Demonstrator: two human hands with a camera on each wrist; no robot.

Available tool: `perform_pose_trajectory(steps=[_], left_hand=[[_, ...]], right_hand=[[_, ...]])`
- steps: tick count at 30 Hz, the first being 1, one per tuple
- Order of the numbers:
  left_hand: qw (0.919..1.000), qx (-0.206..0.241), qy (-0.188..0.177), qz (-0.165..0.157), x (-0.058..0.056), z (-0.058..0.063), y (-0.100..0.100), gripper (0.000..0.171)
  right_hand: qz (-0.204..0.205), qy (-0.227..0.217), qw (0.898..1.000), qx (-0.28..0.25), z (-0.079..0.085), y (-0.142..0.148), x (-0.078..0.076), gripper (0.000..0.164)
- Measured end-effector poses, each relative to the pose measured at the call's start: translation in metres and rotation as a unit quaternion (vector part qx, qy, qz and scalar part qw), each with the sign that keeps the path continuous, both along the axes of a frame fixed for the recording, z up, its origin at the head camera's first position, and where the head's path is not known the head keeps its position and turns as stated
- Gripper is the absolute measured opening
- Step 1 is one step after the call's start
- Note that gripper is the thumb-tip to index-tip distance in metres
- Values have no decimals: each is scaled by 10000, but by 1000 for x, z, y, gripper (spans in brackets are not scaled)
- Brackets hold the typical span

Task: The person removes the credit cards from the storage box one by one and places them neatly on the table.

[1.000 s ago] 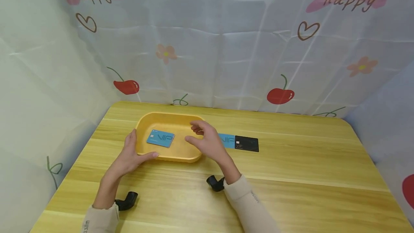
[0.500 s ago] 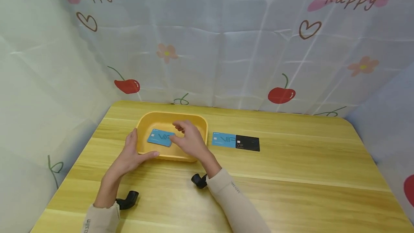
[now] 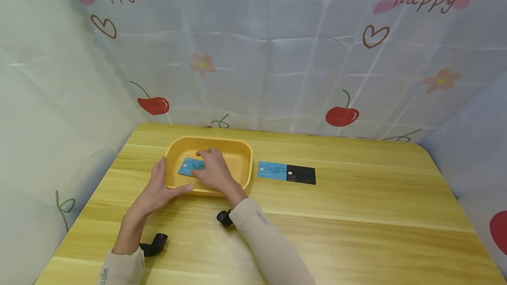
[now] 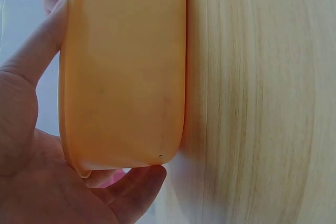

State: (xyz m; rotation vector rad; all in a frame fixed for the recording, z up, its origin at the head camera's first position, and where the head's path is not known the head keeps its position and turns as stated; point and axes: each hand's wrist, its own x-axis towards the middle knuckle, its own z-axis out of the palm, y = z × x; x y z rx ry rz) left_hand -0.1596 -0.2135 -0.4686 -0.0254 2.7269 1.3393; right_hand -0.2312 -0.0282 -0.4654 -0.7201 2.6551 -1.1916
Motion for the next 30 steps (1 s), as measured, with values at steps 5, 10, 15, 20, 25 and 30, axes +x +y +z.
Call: perform_pose_trajectory(steps=[5, 10, 15, 20, 25, 30], left_hand=[[10000, -9, -22, -12, 0, 0, 0, 128], [10000, -44, -40, -1, 0, 0, 0, 131], [10000, -37, -57, 6, 0, 2, 0, 131], [10000, -21, -35, 0, 0, 4, 2, 130], [10000, -23, -21, -17, -1, 4, 1, 130], [10000, -38, -69, 30, 0, 1, 0, 131]], right_hand=[[-68, -18, 9996, 290, -4, -7, -2, 61], [24, 4, 9967, 814, -6, -14, -5, 69], [78, 52, 9911, 1328, -9, -16, -9, 73], [43, 9, 9863, 1649, -11, -16, -11, 74], [85, 114, 9825, 1858, -13, -16, -12, 69], [96, 142, 9820, 1881, -14, -16, -12, 61]])
